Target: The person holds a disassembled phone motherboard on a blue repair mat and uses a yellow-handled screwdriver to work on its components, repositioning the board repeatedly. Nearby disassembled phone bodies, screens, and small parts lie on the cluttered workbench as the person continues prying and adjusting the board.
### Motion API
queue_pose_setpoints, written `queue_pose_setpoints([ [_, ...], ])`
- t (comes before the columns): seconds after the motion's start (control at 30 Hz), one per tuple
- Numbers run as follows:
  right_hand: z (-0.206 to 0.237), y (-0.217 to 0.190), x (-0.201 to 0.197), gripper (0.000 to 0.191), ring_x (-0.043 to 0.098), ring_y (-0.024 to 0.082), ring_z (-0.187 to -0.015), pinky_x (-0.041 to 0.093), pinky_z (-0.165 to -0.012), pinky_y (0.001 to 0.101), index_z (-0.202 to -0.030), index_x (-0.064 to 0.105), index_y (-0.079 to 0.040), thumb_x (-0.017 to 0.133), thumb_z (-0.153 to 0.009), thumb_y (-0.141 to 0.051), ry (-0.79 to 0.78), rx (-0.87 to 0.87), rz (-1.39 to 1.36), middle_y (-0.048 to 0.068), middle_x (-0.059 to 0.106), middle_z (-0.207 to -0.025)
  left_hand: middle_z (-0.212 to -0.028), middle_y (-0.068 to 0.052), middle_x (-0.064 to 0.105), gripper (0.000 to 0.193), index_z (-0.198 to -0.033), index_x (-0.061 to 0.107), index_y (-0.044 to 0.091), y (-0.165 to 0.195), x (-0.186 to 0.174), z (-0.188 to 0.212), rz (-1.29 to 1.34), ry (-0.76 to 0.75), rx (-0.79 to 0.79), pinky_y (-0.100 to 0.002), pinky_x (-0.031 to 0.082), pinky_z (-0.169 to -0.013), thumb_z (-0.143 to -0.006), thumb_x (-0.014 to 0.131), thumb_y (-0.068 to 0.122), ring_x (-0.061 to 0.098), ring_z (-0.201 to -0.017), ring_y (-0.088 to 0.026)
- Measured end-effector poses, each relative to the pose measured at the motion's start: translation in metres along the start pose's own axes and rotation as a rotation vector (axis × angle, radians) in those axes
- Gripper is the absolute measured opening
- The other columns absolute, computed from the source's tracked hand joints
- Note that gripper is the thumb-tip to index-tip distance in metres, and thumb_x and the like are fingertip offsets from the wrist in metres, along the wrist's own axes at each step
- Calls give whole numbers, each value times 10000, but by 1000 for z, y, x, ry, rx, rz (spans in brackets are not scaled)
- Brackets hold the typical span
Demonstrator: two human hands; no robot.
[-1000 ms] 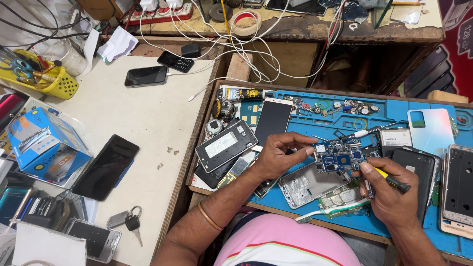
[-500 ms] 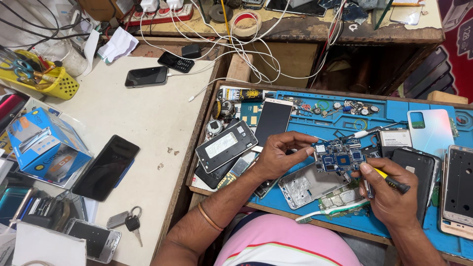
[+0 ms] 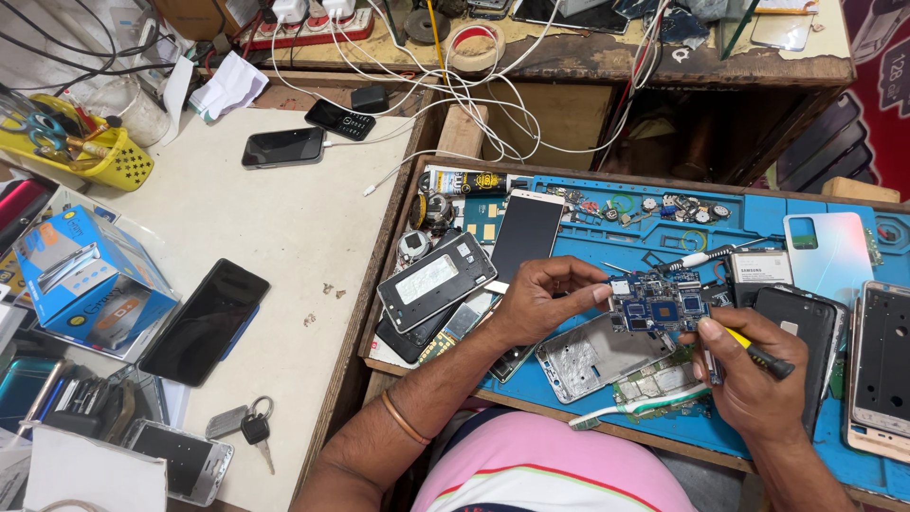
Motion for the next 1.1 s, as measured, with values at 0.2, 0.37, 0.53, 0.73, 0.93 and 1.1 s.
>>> queue_pose_setpoints([
  [0.2,0,-2,1,198,625,141,-656,494,-540,275,-1102,699,71,668,-1009,-101,-7,-5,94,190,729,-906,-1006,-99,750,199,-1125,700,2,-6,-1,0,75,-33,22,-300,633,-871,-1045,694,184,739,-939,-135],
  [0.37,1,-5,5,200,670,132,-725,535,-599,259,-1090,717,60,686,-992,-112,-29,-36,195,160,738,-911,-1002,-86,734,205,-1123,686,-1,-11,-2,-2,91,-22,34,-303,636,-868,-1063,673,194,729,-935,-128],
  [0.53,1,-8,9,189,694,127,-752,548,-629,240,-1080,731,42,704,-972,-111,-63,-67,236,133,753,-902,-1018,-84,727,224,-1148,673,-5,-13,-2,-2,100,-4,47,-310,644,-875,-1073,665,206,727,-947,-127],
  [0.73,2,-15,12,174,662,108,-754,499,-631,226,-1065,735,40,722,-965,-101,-16,-151,452,122,743,-899,-1020,-88,739,260,-1215,651,-1,-13,-4,-1,52,6,27,-296,635,-866,-1046,673,195,737,-933,-127],
  [0.93,2,-15,13,171,698,111,-744,521,-602,218,-1067,717,33,721,-957,-98,-39,-205,417,113,738,-870,-1050,-102,747,246,-1237,656,-11,-14,-6,-1,37,13,31,-311,621,-933,-1057,669,155,729,-986,-132],
  [1.1,2,-14,13,174,706,120,-746,532,-604,225,-1072,713,34,721,-954,-94,-51,-228,413,116,734,-868,-1044,-102,756,230,-1217,666,-8,-12,-6,-1,92,9,21,-320,631,-922,-1039,677,138,744,-969,-143],
])
Point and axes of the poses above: each hand's wrist, its own z-axis away from the middle knuckle, its own x-axis out of the palm, y = z × x, the point moved 2 cm from there along -z, towards the middle knuckle
